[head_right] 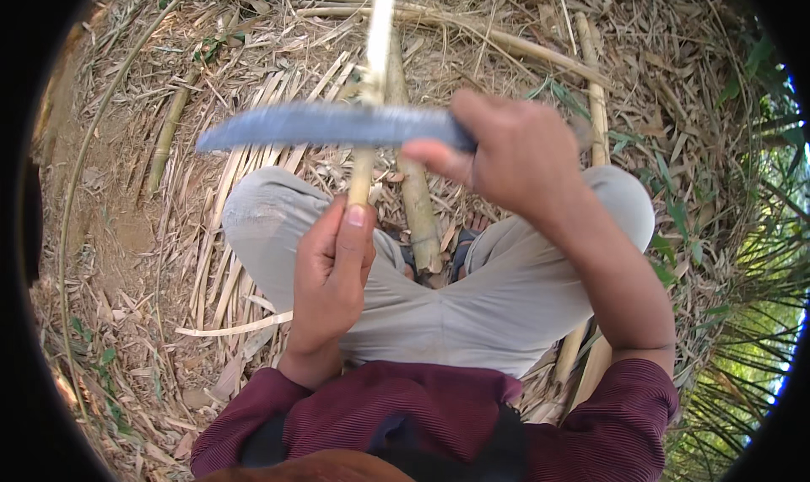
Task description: The person shaves a strip of bamboo with a knife, holding the strip across their lap and pulling the blade along the surface to remove layers.
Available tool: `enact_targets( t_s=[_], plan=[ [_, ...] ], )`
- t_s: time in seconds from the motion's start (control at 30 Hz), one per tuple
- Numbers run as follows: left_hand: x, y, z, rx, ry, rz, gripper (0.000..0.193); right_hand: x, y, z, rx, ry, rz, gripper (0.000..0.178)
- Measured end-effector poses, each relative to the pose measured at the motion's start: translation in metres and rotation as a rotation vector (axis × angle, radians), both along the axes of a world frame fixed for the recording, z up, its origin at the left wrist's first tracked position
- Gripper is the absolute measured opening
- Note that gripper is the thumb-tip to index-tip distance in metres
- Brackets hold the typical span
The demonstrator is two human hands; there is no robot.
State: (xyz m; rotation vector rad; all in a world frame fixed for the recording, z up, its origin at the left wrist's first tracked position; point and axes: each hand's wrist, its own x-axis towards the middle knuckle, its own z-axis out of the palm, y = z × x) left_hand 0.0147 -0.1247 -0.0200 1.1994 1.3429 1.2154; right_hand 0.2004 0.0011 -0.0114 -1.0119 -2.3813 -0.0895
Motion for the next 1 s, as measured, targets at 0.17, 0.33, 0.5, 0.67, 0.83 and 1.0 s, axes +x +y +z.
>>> enact_targets(
  t_s=[0.17, 0.33, 0.5, 0.67, 0.83, 1.0],
  plan=[
    [0.003, 0.002, -0.015, 0.284, 0.299, 0.163, 0.025, -0.014, 0.004, 0.014, 0.116, -0.044, 0.282, 0.068],
    [0.001, 0.002, 0.006, 0.069, 0.29, 0.127, 0.017, -0.001, 0.054, 0.008, 0.159, -0.121, 0.248, 0.069],
    [0.005, 0.007, -0.002, 0.143, 0.315, 0.135, 0.023, 0.016, 0.084, 0.006, 0.016, -0.219, 0.043, 0.067],
    [0.007, 0.006, -0.001, 0.099, 0.258, 0.111, 0.019, 0.001, 0.054, 0.008, -0.015, -0.086, 0.141, 0.066],
    [0.01, -0.004, -0.006, 0.132, 0.333, 0.069, 0.015, -0.005, 0.052, 0.012, 0.158, -0.097, 0.309, 0.068],
    [0.006, 0.001, -0.004, 0.144, 0.337, 0.053, 0.018, 0.012, 0.097, 0.007, 0.222, -0.112, 0.265, 0.069]
  ],
)
